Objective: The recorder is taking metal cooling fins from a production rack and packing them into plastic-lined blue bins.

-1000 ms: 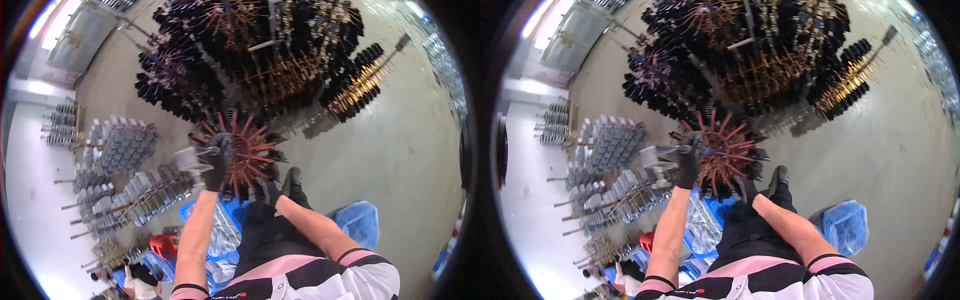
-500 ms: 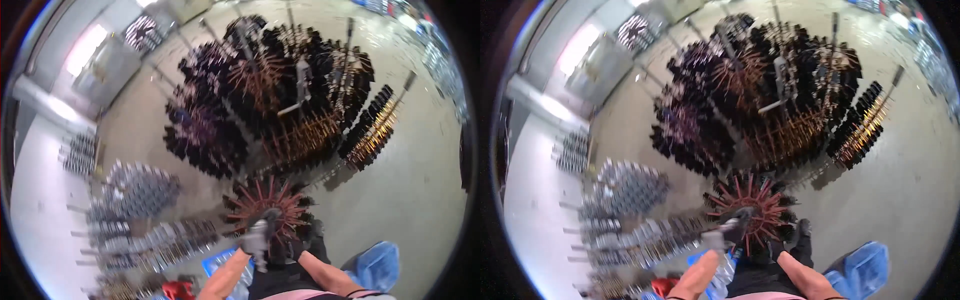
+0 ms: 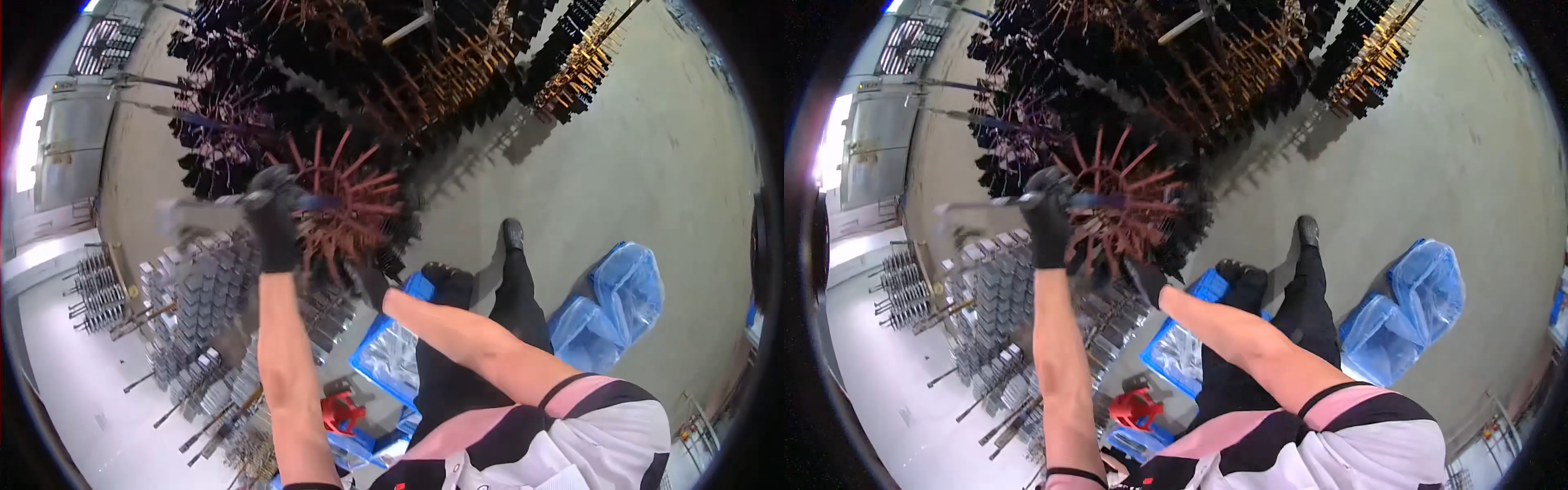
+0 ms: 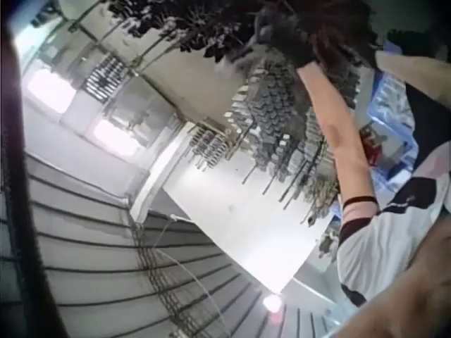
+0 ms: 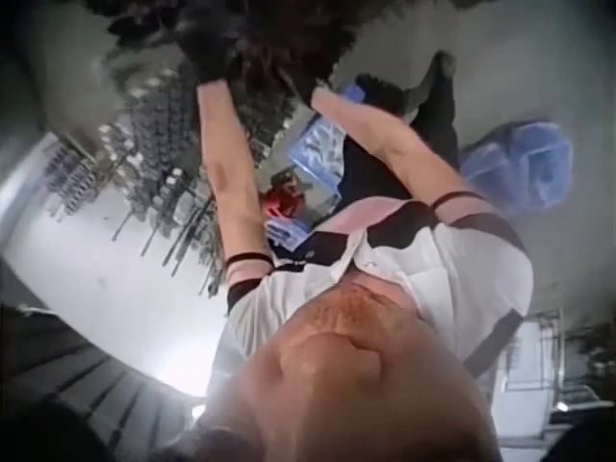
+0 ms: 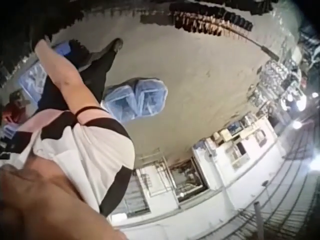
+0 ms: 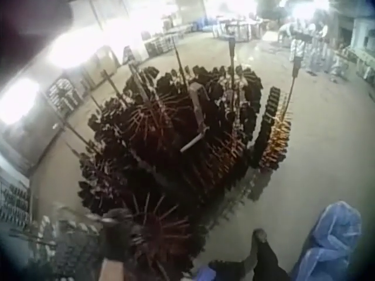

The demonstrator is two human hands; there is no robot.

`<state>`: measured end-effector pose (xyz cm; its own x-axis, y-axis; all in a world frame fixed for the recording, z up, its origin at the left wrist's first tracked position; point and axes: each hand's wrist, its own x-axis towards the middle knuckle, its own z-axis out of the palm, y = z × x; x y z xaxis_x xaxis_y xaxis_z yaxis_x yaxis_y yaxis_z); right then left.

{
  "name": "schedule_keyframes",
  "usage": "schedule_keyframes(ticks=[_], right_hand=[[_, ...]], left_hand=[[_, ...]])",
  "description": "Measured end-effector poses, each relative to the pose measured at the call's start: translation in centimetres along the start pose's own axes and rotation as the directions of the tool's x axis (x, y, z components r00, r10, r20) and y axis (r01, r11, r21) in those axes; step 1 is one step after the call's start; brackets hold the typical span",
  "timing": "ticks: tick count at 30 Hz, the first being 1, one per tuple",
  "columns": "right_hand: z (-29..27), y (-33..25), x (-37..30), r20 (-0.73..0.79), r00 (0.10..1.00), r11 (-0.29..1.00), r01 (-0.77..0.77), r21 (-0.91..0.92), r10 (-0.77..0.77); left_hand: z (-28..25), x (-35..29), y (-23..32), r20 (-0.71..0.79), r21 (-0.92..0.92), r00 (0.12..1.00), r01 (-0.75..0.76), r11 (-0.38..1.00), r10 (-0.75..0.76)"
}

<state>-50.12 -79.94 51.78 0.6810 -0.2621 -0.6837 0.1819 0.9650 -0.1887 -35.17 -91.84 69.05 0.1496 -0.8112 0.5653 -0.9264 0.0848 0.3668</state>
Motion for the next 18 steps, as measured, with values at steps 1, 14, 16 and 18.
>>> schedule_keyframes(ticks=[1,14,16,18], right_hand=[[0.5,0.2,0.8,0.019,0.984,0.981,0.177,-0.079,-0.176],[-20.9,-7.0,-9.1,0.732,0.623,-0.417,0.763,-0.493,0.274],[-23.8,-12.8,-11.7,0.763,0.615,-0.485,0.739,-0.468,0.199],[-26.4,-16.5,-14.5,0.475,0.849,0.066,0.500,-0.863,-0.231]], left_hand=[[0.2,1.0,-1.0,0.030,-0.287,0.972,0.233,0.929,-0.234],[-2.6,-4.6,-2.7,0.155,-0.565,0.650,0.676,0.473,-0.744],[-3.1,-5.0,-2.9,0.138,-0.497,0.627,0.714,0.494,-0.767],[-2.7,-4.3,-3.1,0.138,-0.359,0.616,0.761,0.540,-0.776]])
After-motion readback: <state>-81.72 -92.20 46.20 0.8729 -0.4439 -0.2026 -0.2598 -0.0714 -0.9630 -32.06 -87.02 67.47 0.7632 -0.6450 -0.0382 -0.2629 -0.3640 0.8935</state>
